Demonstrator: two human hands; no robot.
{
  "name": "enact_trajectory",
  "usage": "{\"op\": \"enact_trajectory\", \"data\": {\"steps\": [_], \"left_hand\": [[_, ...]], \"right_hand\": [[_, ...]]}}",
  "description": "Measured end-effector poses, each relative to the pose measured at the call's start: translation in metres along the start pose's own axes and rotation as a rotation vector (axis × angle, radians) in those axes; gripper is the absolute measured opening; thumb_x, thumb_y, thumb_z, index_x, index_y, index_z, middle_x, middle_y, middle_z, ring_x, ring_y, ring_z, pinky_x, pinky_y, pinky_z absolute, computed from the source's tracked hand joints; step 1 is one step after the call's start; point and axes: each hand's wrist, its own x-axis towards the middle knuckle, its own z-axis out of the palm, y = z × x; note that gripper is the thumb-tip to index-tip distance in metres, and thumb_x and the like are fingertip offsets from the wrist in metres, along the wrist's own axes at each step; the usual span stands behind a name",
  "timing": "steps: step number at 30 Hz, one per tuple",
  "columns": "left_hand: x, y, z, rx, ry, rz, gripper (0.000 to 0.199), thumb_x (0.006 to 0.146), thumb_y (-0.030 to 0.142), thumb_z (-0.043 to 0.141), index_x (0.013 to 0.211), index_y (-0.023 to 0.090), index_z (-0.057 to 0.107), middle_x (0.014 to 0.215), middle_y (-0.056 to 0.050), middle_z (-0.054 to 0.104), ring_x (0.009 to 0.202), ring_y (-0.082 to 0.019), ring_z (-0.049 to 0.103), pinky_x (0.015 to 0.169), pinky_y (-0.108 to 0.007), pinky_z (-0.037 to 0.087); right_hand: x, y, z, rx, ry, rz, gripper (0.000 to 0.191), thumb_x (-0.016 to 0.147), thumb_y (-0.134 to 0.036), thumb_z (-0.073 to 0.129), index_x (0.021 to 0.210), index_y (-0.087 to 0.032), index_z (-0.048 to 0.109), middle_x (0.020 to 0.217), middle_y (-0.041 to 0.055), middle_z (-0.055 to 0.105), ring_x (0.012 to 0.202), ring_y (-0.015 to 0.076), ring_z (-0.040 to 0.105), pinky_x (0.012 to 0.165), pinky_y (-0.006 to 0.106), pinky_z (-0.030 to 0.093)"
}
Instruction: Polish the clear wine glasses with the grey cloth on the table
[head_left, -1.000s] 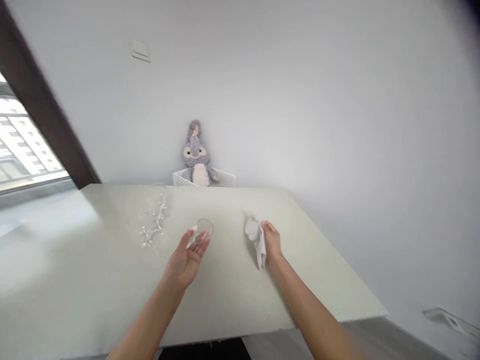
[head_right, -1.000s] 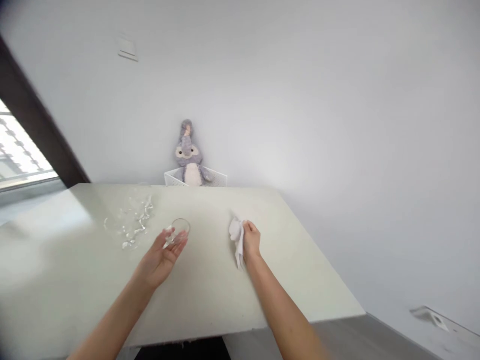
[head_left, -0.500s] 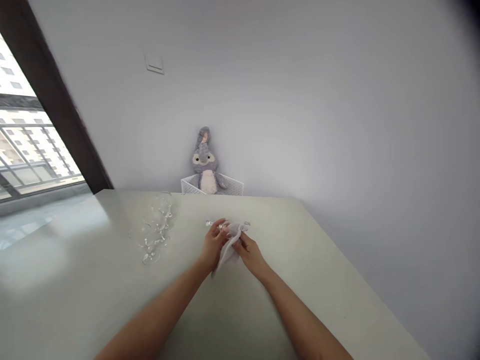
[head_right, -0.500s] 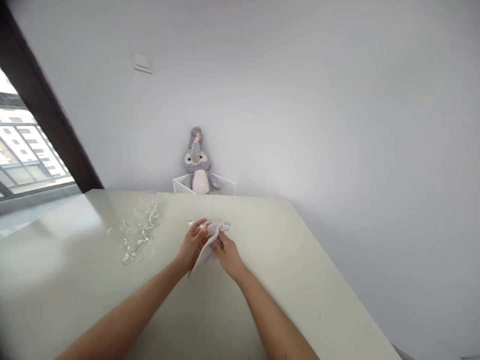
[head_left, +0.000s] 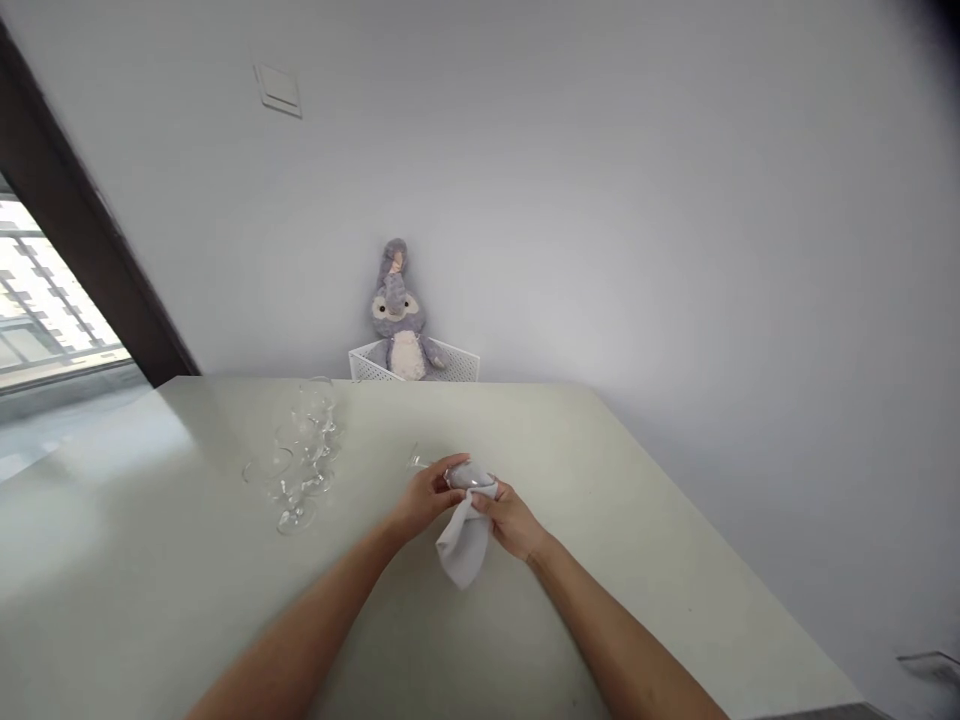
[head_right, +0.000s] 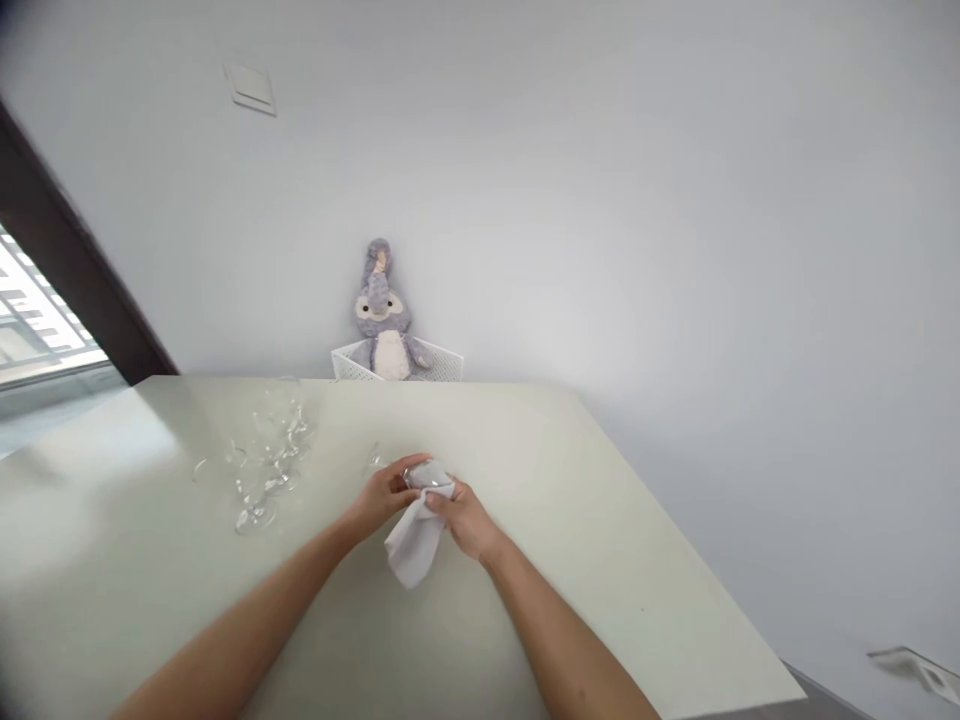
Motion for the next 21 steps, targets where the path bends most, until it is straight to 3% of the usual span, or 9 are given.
{"op": "enact_trajectory", "data": {"steps": [3,5,7,9,12,14,17,19,21], "left_hand": [[0.002,-0.003,-0.006,0.083,0.045,-0.057,0.043,0.071,0.039,0.059,0.108,0.018,0.058,0.067,-0.002,0.058,0.057,-0.013,0.053,0.054,-0.024,0.046],[0.002,-0.002,-0.007,0.112,0.058,-0.078,0.041,0.074,0.045,0.052,0.102,0.016,0.061,0.065,-0.003,0.058,0.055,-0.013,0.052,0.050,-0.023,0.044],[-0.001,0.003,-0.006,0.099,0.056,-0.040,0.041,0.074,0.045,0.053,0.103,0.018,0.062,0.080,-0.007,0.062,0.067,-0.016,0.056,0.057,-0.024,0.046],[-0.005,0.010,-0.004,0.066,-0.009,0.003,0.047,0.073,0.041,0.057,0.115,0.021,0.054,0.096,-0.007,0.061,0.081,-0.018,0.056,0.068,-0.025,0.046],[-0.009,0.017,-0.003,0.125,-0.107,0.046,0.058,0.073,0.039,0.058,0.125,0.021,0.042,0.098,-0.007,0.061,0.086,-0.018,0.055,0.076,-0.029,0.044],[-0.009,0.017,-0.003,0.263,-0.071,0.061,0.054,0.076,0.043,0.052,0.123,0.018,0.044,0.088,-0.005,0.061,0.080,-0.018,0.055,0.074,-0.029,0.044],[-0.008,0.016,-0.004,0.447,0.000,0.043,0.049,0.083,0.049,0.033,0.114,0.016,0.053,0.080,-0.003,0.061,0.075,-0.019,0.054,0.073,-0.032,0.044],[-0.010,0.017,-0.004,0.489,0.007,0.052,0.048,0.084,0.049,0.030,0.112,0.018,0.054,0.089,-0.004,0.061,0.084,-0.021,0.054,0.080,-0.034,0.041],[-0.012,0.020,-0.002,0.464,-0.022,0.077,0.047,0.083,0.047,0.037,0.121,0.021,0.046,0.102,-0.005,0.059,0.093,-0.021,0.051,0.084,-0.034,0.039]], "right_hand": [[-0.003,0.002,0.005,-0.495,-0.026,-0.110,0.027,0.076,-0.040,0.054,0.095,-0.022,0.060,0.093,0.0032,0.062,0.086,0.0192,0.054,0.080,0.031,0.040],[-0.003,0.002,0.006,-0.658,-0.030,-0.144,0.024,0.076,-0.041,0.053,0.090,-0.023,0.061,0.096,0.0038,0.062,0.092,0.0206,0.053,0.084,0.033,0.038],[-0.002,0.001,0.008,-0.514,-0.001,-0.120,0.027,0.077,-0.043,0.051,0.091,-0.022,0.060,0.091,0.0048,0.062,0.085,0.0197,0.055,0.079,0.032,0.041],[-0.002,0.001,0.009,-0.182,0.024,-0.046,0.033,0.080,-0.047,0.045,0.092,-0.019,0.058,0.078,0.0046,0.062,0.067,0.0167,0.056,0.064,0.030,0.044],[-0.003,0.002,0.012,0.174,-0.016,0.037,0.038,0.081,-0.051,0.041,0.091,-0.017,0.055,0.061,0.0008,0.056,0.046,0.0124,0.049,0.048,0.026,0.041],[-0.006,0.004,0.015,0.094,-0.018,0.002,0.033,0.076,-0.047,0.052,0.088,-0.017,0.057,0.064,0.0009,0.058,0.053,0.0134,0.052,0.054,0.027,0.042],[-0.010,0.005,0.018,-0.276,0.058,-0.128,0.027,0.068,-0.039,0.064,0.085,-0.019,0.062,0.086,0.0037,0.063,0.079,0.0188,0.055,0.074,0.030,0.041],[-0.011,0.004,0.019,-0.371,0.103,-0.163,0.026,0.067,-0.040,0.064,0.083,-0.019,0.064,0.090,0.0037,0.063,0.085,0.0209,0.054,0.078,0.031,0.039],[-0.010,0.000,0.019,-0.281,0.136,-0.124,0.031,0.074,-0.046,0.055,0.086,-0.018,0.062,0.082,0.0041,0.064,0.077,0.0197,0.055,0.072,0.030,0.041]]}}
